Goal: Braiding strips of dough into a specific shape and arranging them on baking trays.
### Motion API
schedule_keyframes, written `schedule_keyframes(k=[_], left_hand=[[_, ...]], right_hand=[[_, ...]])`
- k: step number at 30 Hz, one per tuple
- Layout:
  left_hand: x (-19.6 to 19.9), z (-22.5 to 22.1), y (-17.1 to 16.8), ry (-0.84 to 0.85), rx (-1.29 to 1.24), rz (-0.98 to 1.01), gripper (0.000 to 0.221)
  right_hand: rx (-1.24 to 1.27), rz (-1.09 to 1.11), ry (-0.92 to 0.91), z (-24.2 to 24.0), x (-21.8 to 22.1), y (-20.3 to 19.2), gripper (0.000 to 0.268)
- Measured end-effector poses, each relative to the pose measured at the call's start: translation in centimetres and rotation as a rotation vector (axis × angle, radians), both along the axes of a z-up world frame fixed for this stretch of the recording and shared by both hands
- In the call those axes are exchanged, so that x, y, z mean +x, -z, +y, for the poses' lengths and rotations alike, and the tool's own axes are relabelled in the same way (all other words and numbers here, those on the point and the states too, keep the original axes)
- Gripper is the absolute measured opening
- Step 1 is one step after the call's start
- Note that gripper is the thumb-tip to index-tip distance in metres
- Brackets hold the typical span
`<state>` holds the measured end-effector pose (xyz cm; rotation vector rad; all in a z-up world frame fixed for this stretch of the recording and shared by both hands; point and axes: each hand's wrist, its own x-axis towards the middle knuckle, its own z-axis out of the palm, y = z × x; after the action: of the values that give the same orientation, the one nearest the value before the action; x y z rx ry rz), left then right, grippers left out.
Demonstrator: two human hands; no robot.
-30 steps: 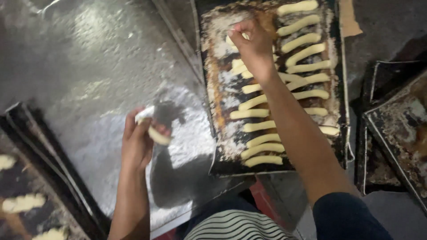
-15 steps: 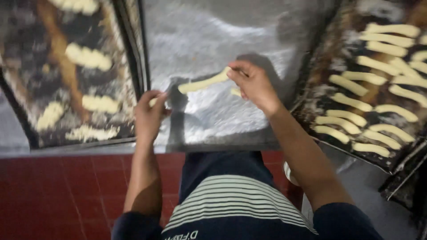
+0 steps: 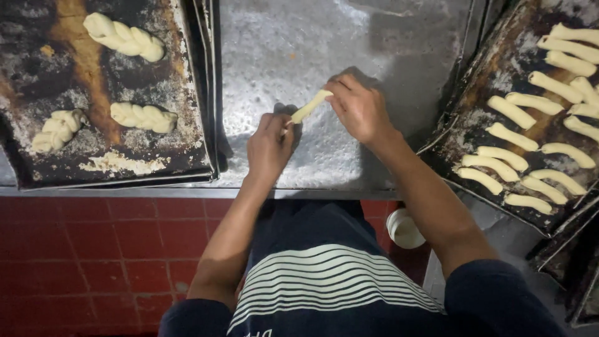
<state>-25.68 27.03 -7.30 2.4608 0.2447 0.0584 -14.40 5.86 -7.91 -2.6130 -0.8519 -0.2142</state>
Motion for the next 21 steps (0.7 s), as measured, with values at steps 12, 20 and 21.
schedule_keyframes(k=[12, 20, 21], left_hand=[[-1.3, -0.9, -4.8, -0.15, -0.739, 0.113, 0.015], [8.3, -2.6, 1.9, -0.022, -0.356, -0.002, 0.011], [9.8, -3.4, 3.4, 0.023, -0.245, -0.223, 0.011]], right_hand=[[0.808, 0.953, -0.006, 2.6, -10.9, 2.3, 0.044], [0.459, 0.647, 0.523, -3.8, -9.4, 1.4, 0.027], [0.253, 0.527, 0.475, -4.9, -8.7, 1.5, 0.027]])
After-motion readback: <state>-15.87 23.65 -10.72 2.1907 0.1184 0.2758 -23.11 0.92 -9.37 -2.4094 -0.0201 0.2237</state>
